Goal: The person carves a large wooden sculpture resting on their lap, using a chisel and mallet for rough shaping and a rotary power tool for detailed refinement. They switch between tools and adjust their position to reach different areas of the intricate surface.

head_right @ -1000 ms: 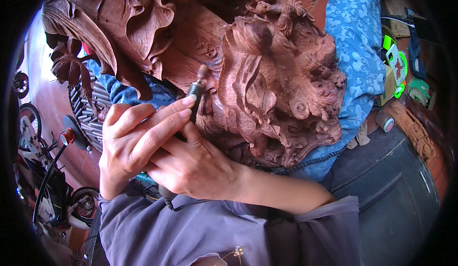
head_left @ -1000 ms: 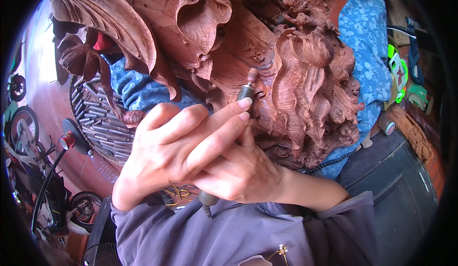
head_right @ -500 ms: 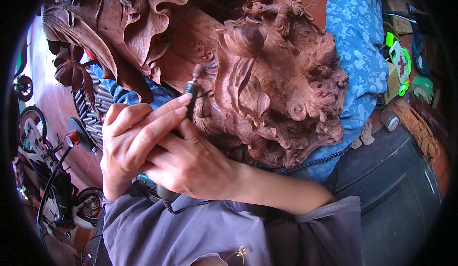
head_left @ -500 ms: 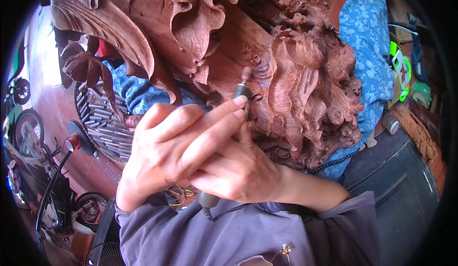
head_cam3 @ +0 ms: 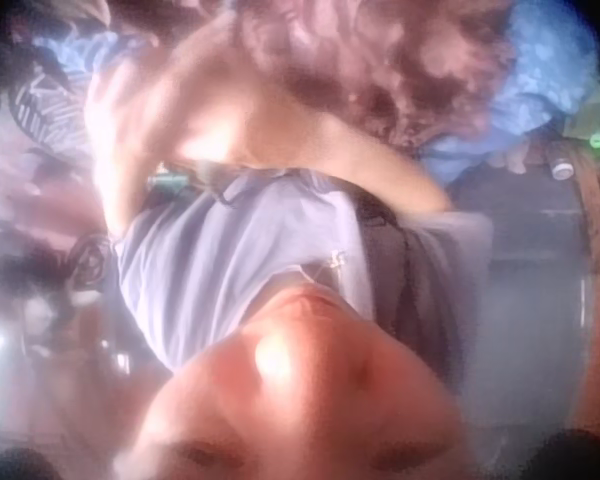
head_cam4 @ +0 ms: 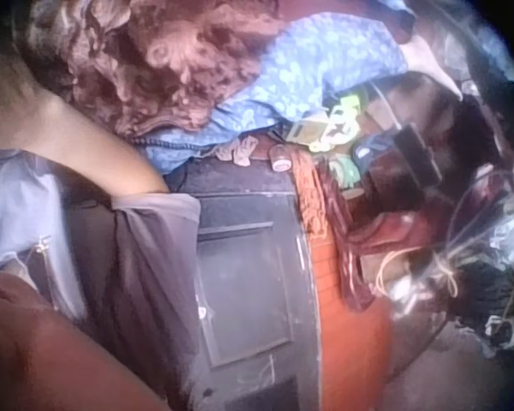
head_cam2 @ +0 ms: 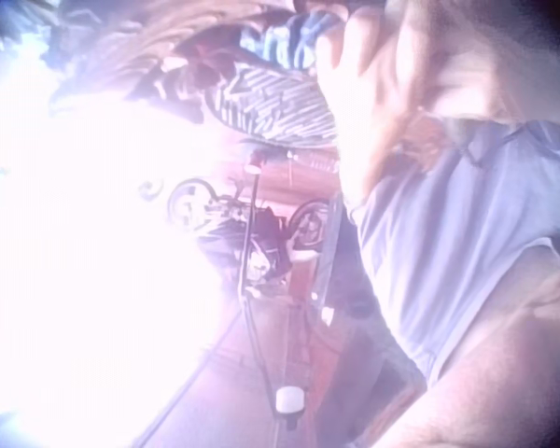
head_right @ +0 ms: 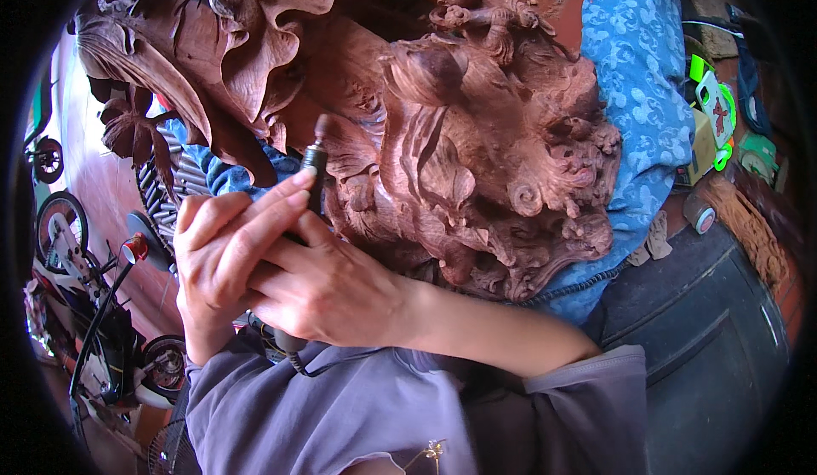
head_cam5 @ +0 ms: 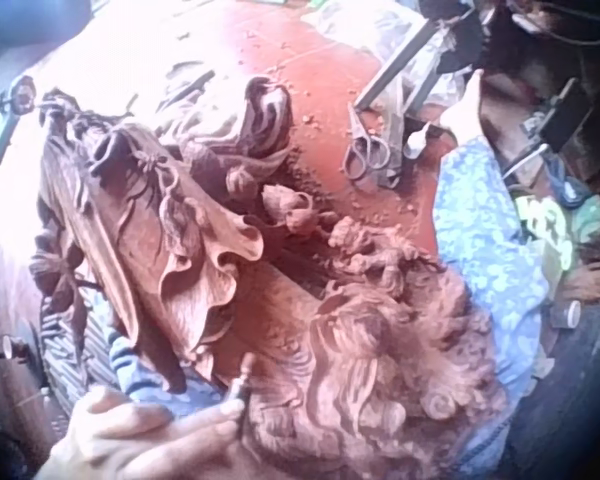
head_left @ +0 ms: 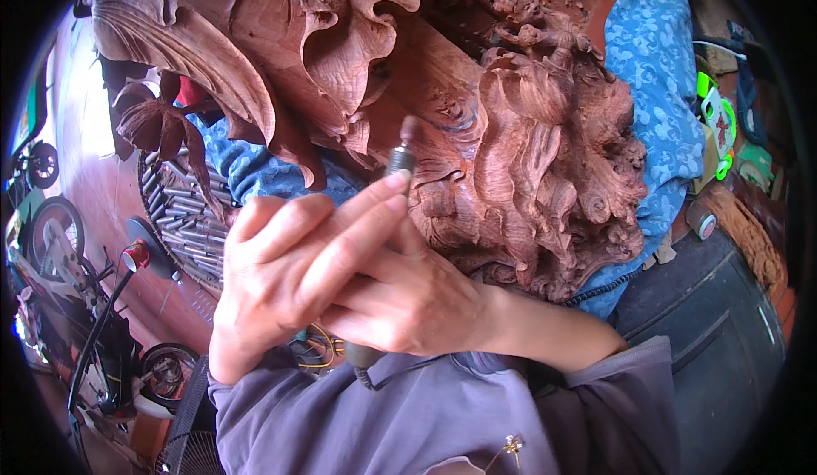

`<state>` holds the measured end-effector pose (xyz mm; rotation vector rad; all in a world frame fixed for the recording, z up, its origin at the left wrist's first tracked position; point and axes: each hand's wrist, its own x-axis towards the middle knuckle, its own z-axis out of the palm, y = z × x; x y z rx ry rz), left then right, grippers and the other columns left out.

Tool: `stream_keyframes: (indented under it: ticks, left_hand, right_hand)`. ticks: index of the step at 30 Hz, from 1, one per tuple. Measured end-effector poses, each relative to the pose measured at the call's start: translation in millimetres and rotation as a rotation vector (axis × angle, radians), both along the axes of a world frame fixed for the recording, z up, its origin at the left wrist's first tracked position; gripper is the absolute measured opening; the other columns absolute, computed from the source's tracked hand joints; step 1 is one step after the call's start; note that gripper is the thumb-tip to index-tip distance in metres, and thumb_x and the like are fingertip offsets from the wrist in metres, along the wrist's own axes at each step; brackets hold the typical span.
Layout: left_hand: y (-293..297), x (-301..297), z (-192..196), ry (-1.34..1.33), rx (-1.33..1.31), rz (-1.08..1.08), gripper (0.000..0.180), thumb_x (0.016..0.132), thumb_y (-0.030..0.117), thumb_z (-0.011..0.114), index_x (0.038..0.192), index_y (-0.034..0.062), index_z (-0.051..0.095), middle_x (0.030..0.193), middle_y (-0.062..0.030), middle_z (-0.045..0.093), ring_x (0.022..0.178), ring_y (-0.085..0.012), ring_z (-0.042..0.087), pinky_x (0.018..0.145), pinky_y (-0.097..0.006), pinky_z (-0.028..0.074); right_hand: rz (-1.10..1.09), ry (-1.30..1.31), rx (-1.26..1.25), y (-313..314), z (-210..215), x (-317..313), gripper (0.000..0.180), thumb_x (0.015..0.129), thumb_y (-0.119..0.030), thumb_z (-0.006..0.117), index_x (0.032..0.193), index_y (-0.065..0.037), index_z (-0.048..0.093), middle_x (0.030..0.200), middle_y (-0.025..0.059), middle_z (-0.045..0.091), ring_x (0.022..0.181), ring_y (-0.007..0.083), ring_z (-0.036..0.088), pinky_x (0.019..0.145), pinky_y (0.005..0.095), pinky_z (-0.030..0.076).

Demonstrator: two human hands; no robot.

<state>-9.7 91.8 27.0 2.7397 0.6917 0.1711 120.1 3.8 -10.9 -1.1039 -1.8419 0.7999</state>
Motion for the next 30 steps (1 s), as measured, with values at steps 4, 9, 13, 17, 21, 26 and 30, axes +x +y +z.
stream_keyframes:
  ticks: [4,9,13,17,21,26,30]
  left_hand:
    - [-0.2,2.2,1.4,-0.002,-0.012,-0.035,0.05,0.066,0.02,0.062,0.114,0.0073,0.059,0.116,0.0012,0.065,0.078,-0.0087,0.053,0.062,-0.023,0.039]
    - [-4.2,7.3,4.8,0.041,-0.045,-0.008,0.045,0.069,0.017,0.061,0.113,0.0067,0.06,0.116,-0.0009,0.065,0.081,-0.0102,0.054,0.065,-0.023,0.039]
    - [-9.7,9.6,10.6,0.054,-0.033,0.04,0.04,0.072,0.014,0.062,0.111,0.0051,0.062,0.114,-0.0034,0.067,0.081,-0.0121,0.054,0.067,-0.024,0.041]
    - [-13.4,11.4,5.1,0.027,-0.017,-0.025,0.037,0.073,0.013,0.064,0.109,0.0048,0.062,0.112,-0.0039,0.067,0.081,-0.0102,0.053,0.063,-0.023,0.039]
    - [-13.3,8.7,5.2,0.039,0.039,0.03,0.036,0.072,0.013,0.063,0.107,0.0048,0.063,0.112,-0.0035,0.067,0.081,-0.0107,0.055,0.064,-0.023,0.042]
    - [-11.3,10.3,9.3,0.074,0.041,-0.018,0.036,0.071,0.013,0.062,0.107,0.0056,0.063,0.112,-0.0019,0.067,0.081,-0.0104,0.054,0.064,-0.023,0.041]
    - [-9.7,10.0,1.5,0.041,-0.008,-0.095,0.049,0.07,0.017,0.056,0.117,0.0042,0.055,0.125,-0.004,0.058,0.085,-0.0078,0.052,0.065,-0.022,0.038]
  right_hand:
    - [-0.007,-0.055,0.011,-6.0,2.8,3.5,0.015,0.075,-0.023,0.058,0.081,-0.013,0.067,0.087,0.0015,0.061,0.095,0.0214,0.055,0.094,0.0509,0.036]
    - [-0.011,-0.017,0.032,-4.3,-0.5,9.5,0.015,0.073,-0.018,0.058,0.082,-0.011,0.068,0.086,0.0022,0.061,0.095,0.0219,0.055,0.096,0.0514,0.035]
    - [0.039,0.065,0.021,-2.8,-4.4,5.8,0.013,0.072,-0.018,0.059,0.08,-0.012,0.067,0.085,0.0031,0.061,0.095,0.0212,0.056,0.095,0.049,0.035]
    - [0.013,-0.064,0.032,-10.0,-0.4,14.2,0.011,0.07,-0.018,0.06,0.077,-0.012,0.067,0.081,0.0037,0.061,0.092,0.0218,0.057,0.096,0.0496,0.034]
    - [0.069,0.032,0.042,-3.5,-4.0,14.2,0.014,0.07,-0.02,0.059,0.079,-0.012,0.067,0.083,0.0038,0.061,0.093,0.0229,0.056,0.098,0.0504,0.035]
    - [0.074,-0.019,0.031,-5.7,-2.3,17.4,0.015,0.07,-0.019,0.059,0.08,-0.011,0.067,0.084,0.0047,0.061,0.096,0.0236,0.057,0.097,0.0477,0.037]
    - [0.02,-0.054,-0.013,-11.1,0.5,18.3,0.017,0.069,-0.018,0.061,0.082,-0.012,0.069,0.085,0.0049,0.061,0.095,0.0242,0.057,0.096,0.0463,0.036]
